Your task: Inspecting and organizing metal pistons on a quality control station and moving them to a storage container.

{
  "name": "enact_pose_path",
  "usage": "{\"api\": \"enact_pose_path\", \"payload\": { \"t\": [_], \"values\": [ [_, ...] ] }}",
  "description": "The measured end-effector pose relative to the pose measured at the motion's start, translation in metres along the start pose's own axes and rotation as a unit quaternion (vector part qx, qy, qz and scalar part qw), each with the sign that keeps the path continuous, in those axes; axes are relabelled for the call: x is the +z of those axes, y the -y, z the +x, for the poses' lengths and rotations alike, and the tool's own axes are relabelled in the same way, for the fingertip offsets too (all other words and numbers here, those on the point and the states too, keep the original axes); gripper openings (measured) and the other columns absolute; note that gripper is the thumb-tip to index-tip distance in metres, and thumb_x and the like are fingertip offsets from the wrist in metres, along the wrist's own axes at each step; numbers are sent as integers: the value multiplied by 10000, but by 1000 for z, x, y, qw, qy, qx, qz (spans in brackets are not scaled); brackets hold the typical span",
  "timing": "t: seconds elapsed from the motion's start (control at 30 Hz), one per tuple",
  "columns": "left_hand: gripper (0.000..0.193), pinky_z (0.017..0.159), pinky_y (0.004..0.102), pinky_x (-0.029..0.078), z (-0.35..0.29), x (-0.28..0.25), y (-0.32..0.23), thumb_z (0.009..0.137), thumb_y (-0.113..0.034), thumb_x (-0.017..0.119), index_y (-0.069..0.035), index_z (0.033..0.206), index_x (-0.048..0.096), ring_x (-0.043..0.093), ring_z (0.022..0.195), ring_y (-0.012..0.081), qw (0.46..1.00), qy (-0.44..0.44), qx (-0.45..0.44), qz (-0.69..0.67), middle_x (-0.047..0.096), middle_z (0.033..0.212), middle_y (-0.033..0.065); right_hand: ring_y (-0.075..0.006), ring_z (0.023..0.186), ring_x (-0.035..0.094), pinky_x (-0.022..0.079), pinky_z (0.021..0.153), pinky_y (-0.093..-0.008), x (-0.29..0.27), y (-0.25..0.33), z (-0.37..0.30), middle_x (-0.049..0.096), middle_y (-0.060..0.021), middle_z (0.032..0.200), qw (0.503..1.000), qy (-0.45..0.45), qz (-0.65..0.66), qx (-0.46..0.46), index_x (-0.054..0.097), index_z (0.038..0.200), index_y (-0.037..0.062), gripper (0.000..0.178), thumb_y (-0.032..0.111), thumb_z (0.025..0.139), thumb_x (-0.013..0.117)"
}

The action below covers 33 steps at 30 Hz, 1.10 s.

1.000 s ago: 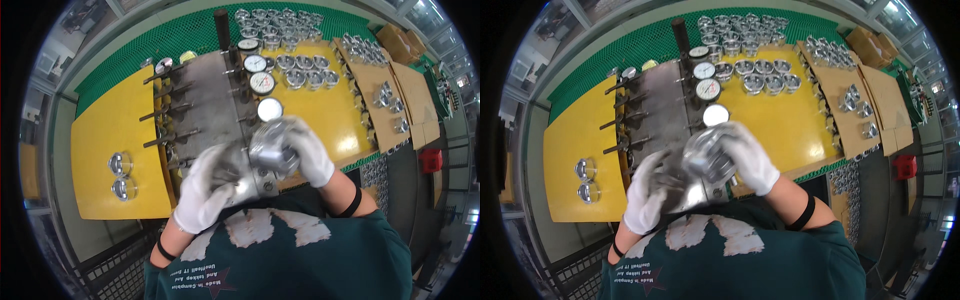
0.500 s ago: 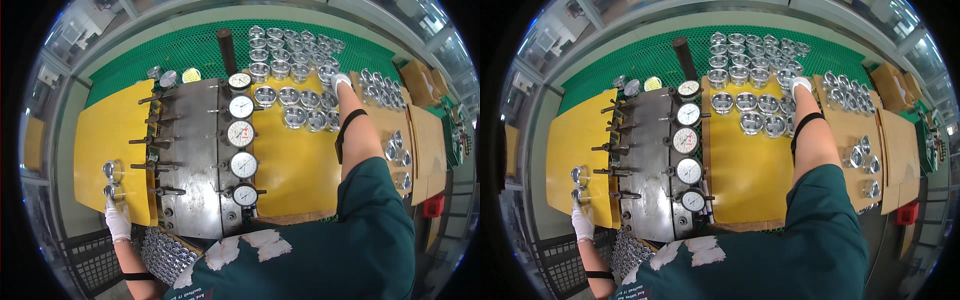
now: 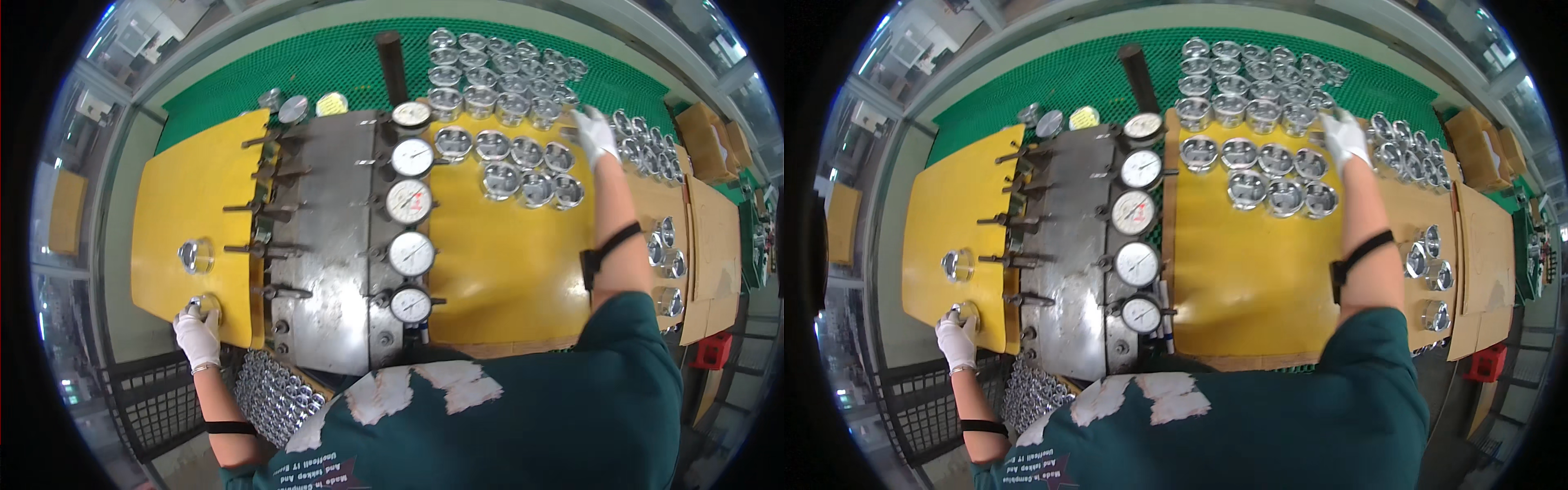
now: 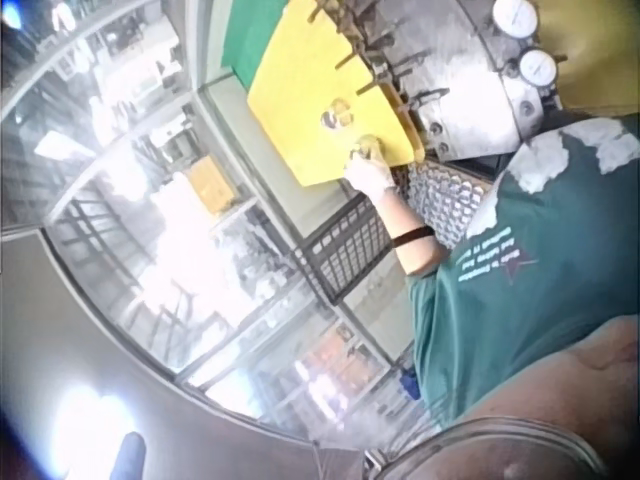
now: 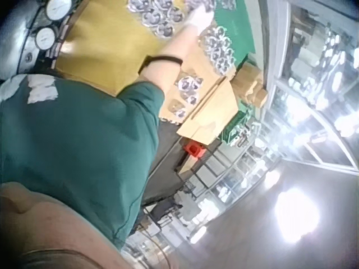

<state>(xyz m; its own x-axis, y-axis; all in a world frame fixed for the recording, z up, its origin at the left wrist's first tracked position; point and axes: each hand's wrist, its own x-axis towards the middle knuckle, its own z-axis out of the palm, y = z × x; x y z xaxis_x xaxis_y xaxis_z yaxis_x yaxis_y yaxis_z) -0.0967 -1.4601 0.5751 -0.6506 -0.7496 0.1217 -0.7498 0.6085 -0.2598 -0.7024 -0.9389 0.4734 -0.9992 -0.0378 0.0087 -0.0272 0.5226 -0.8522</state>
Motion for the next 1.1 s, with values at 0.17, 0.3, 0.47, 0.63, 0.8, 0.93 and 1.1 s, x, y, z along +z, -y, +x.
{"api": "enact_pose_path", "payload": {
  "t": [0.17,0.3,0.47,0.63,0.8,0.93,1.1],
  "values": [
    [328,774,266,504,-25,-63,-31,953,-226,616,64,1100,660,633,863,133,821,8,-154,-550,696,976,91,-181,873,688,549,778,-284,-23,134,-180,642,-156,1215,981,22,156,-110,498,1376,-12,470,221,974,569],
    [240,658,224,438,-34,-92,-68,962,-150,586,65,1026,671,564,745,73,694,57,-90,-712,667,846,40,-148,835,681,547,752,-263,19,190,-304,659,-141,1178,952,161,210,-153,532,1321,-36,383,85,957,539],
    [230,585,223,421,-43,-73,-83,919,-162,616,30,1041,648,541,628,117,755,-225,430,-441,617,791,66,-259,951,678,556,801,-349,109,235,-406,509,-217,1346,830,493,147,-214,242,1513,9,996,156,723,832],
    [302,807,397,521,-48,-68,-93,837,-68,621,28,1122,598,629,889,390,781,187,305,-512,638,1012,221,-361,1016,613,514,850,-406,147,214,-438,605,-177,1063,872,341,-14,-350,277,1473,-16,1008,252,679,838],
    [592,927,447,480,-37,-62,-113,724,-119,735,58,1245,517,585,1048,416,773,-14,503,-387,596,1150,245,-388,840,659,552,677,-441,144,226,-438,613,-208,1055,863,299,-195,-357,280,1478,0,921,289,746,759],
    [786,969,469,437,-35,-50,-131,674,-194,790,66,1332,447,541,1099,418,768,-43,524,-366,535,1206,251,-407,899,646,545,718,-436,128,221,-447,622,-222,1120,887,274,-142,-343,299,1477,20,848,246,779,726],
    [820,927,445,480,-21,-39,-156,693,-197,800,50,1371,411,551,1071,405,750,-67,523,-399,527,1213,230,-266,906,659,527,767,-344,116,199,-457,664,-174,1053,921,388,15,8,310,1475,-22,741,202,872,677]
  ]
}}
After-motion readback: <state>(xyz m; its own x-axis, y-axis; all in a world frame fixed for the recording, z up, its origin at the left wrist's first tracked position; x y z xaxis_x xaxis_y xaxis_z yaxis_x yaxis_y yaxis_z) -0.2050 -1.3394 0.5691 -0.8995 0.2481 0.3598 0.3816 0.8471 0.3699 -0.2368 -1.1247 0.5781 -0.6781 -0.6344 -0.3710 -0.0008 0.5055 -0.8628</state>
